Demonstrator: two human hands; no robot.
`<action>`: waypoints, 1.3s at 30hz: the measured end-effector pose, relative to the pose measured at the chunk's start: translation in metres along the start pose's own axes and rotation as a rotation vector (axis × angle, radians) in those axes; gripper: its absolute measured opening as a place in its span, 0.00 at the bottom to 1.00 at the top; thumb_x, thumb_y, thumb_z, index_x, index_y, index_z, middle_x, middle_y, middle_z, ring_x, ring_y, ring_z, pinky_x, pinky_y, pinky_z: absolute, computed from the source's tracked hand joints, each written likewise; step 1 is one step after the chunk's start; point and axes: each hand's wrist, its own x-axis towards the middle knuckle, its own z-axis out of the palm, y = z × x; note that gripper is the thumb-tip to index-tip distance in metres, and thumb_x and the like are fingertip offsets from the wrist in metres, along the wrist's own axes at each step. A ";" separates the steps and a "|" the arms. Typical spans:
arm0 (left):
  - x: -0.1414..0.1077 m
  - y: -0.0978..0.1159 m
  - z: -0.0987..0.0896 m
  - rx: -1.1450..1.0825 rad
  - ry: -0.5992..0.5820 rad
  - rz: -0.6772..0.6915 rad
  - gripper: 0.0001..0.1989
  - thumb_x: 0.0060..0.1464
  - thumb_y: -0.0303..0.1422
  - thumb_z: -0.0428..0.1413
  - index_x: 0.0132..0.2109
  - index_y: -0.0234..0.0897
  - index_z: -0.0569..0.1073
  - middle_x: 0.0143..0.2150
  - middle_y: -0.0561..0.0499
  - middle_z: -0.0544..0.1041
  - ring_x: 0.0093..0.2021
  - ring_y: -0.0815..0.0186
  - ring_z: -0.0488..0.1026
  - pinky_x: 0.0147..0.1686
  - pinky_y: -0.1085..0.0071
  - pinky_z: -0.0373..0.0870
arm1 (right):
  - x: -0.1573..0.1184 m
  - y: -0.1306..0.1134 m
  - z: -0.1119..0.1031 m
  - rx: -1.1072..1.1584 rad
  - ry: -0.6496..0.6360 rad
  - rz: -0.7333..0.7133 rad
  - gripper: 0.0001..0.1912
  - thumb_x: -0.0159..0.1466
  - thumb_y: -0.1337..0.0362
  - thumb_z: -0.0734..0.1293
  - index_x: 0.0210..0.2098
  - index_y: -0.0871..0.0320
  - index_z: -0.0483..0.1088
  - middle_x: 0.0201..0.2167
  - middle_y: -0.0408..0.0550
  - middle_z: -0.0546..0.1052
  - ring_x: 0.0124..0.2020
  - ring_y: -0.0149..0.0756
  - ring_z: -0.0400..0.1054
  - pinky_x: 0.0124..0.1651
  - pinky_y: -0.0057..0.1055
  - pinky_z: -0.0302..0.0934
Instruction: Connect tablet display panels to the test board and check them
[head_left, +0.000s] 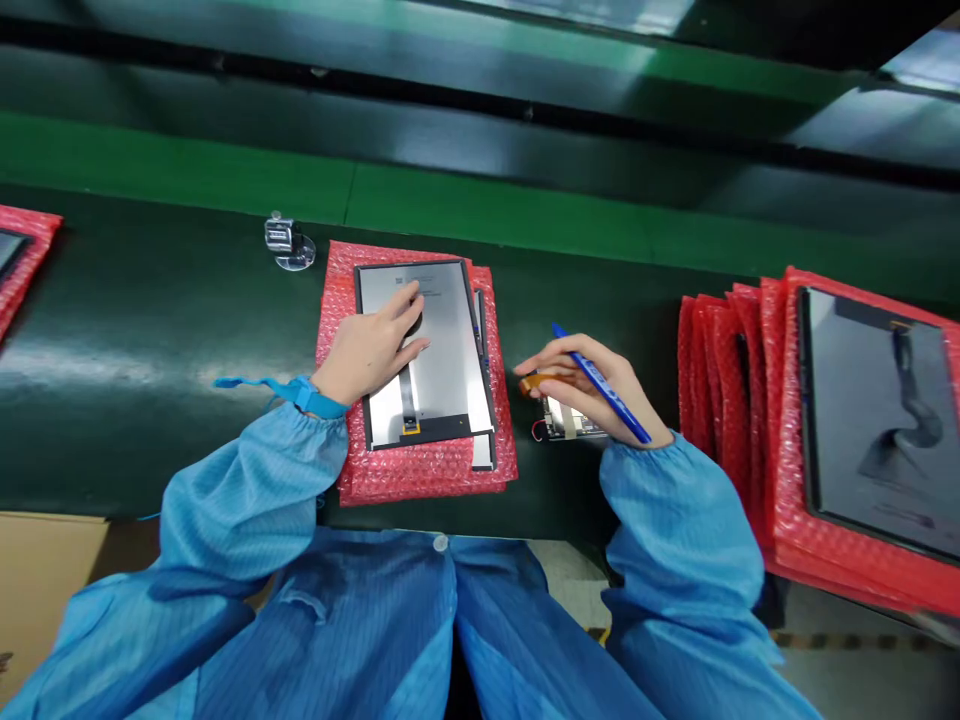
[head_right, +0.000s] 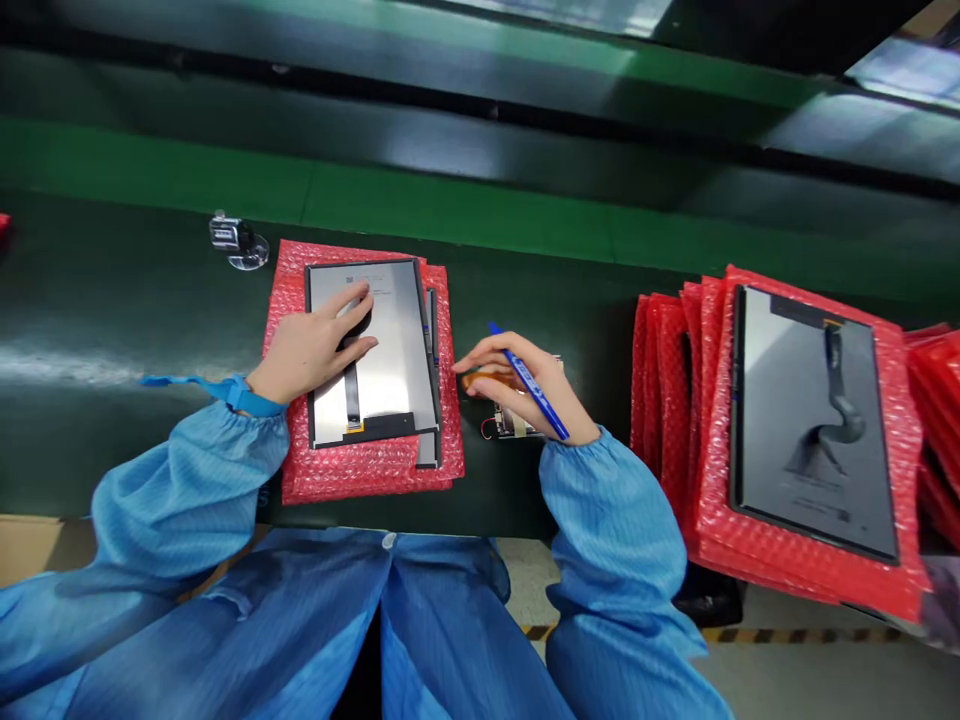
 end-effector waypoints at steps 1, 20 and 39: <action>0.000 0.001 0.000 0.016 -0.016 -0.005 0.25 0.66 0.40 0.48 0.65 0.33 0.65 0.70 0.38 0.61 0.42 0.54 0.78 0.31 0.61 0.73 | 0.009 -0.003 0.005 0.062 -0.042 0.018 0.16 0.59 0.59 0.75 0.42 0.55 0.68 0.41 0.49 0.81 0.36 0.34 0.77 0.43 0.32 0.73; -0.006 0.022 -0.011 -0.991 -0.270 0.175 0.13 0.64 0.38 0.51 0.38 0.36 0.76 0.45 0.45 0.76 0.38 0.66 0.73 0.40 0.67 0.69 | 0.039 0.008 0.036 0.175 0.151 -0.003 0.17 0.60 0.56 0.73 0.43 0.60 0.71 0.31 0.46 0.80 0.28 0.29 0.75 0.32 0.25 0.70; -0.003 0.018 -0.014 -1.947 -0.746 -0.448 0.33 0.55 0.50 0.48 0.53 0.25 0.74 0.34 0.33 0.80 0.14 0.78 0.43 0.11 0.76 0.32 | 0.032 -0.004 0.043 0.271 0.093 0.113 0.24 0.52 0.55 0.78 0.31 0.57 0.60 0.24 0.41 0.77 0.19 0.25 0.69 0.20 0.21 0.60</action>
